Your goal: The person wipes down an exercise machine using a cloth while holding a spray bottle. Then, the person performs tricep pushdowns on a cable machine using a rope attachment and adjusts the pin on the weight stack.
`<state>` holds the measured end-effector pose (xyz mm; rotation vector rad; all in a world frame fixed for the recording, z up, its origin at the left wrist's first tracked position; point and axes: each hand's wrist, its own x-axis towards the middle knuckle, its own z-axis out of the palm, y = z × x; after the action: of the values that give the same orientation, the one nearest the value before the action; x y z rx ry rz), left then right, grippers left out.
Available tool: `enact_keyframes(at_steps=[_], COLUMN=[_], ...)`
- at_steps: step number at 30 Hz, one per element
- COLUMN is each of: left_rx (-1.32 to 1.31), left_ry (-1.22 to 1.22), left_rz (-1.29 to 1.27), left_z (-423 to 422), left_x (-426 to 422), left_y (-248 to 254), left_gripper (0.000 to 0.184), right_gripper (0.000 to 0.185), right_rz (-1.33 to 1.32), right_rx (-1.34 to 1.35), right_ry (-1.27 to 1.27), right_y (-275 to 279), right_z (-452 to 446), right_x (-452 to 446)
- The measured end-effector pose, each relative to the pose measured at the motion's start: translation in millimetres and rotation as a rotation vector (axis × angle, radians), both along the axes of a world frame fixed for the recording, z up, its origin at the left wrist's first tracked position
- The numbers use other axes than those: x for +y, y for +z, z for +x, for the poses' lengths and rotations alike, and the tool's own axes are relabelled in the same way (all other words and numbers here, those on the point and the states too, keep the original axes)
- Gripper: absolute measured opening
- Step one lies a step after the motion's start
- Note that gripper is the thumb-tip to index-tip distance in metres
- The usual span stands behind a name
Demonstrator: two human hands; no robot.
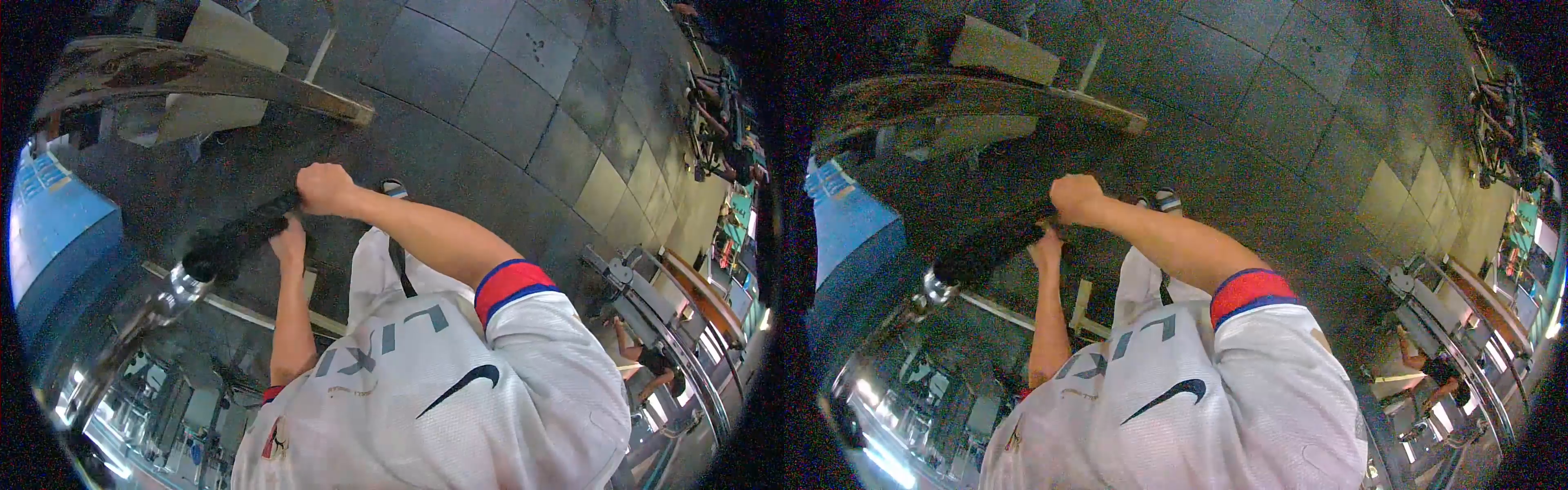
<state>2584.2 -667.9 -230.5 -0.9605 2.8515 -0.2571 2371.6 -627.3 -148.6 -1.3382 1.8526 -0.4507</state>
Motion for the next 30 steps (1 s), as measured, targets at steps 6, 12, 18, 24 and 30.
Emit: enact_keyframes(at_steps=[6, 12, 18, 24, 30], left_rx=[0.571, 0.543, 1.349, 0.763, -0.512], left_ry=[1.039, 0.38, 0.658, 0.917, 0.428], left_rz=[0.834, 0.077, 0.558, 0.665, 0.664], left_z=[-37, 29, 13, -29, 56], left_x=[-7, -17, -21, -24, 41], left_y=[113, 144, 203, 82, -113], left_gripper=[0.027, 0.029, 0.033, 0.039, 0.053], right_gripper=[0.025, 0.027, 0.029, 0.029, 0.018], right_rz=[-0.238, -0.35, -0.643, -0.116, 0.448], right_rx=[-0.147, -0.318, -0.45, -0.208, 0.219], right_ry=[-0.04, 0.041, 0.128, 0.013, -0.002], right_y=[73, 156, 191, 58, -122], right_z=[-7, -13, -16, -12, 1], right_x=[-9, -14, -20, -24, 57])
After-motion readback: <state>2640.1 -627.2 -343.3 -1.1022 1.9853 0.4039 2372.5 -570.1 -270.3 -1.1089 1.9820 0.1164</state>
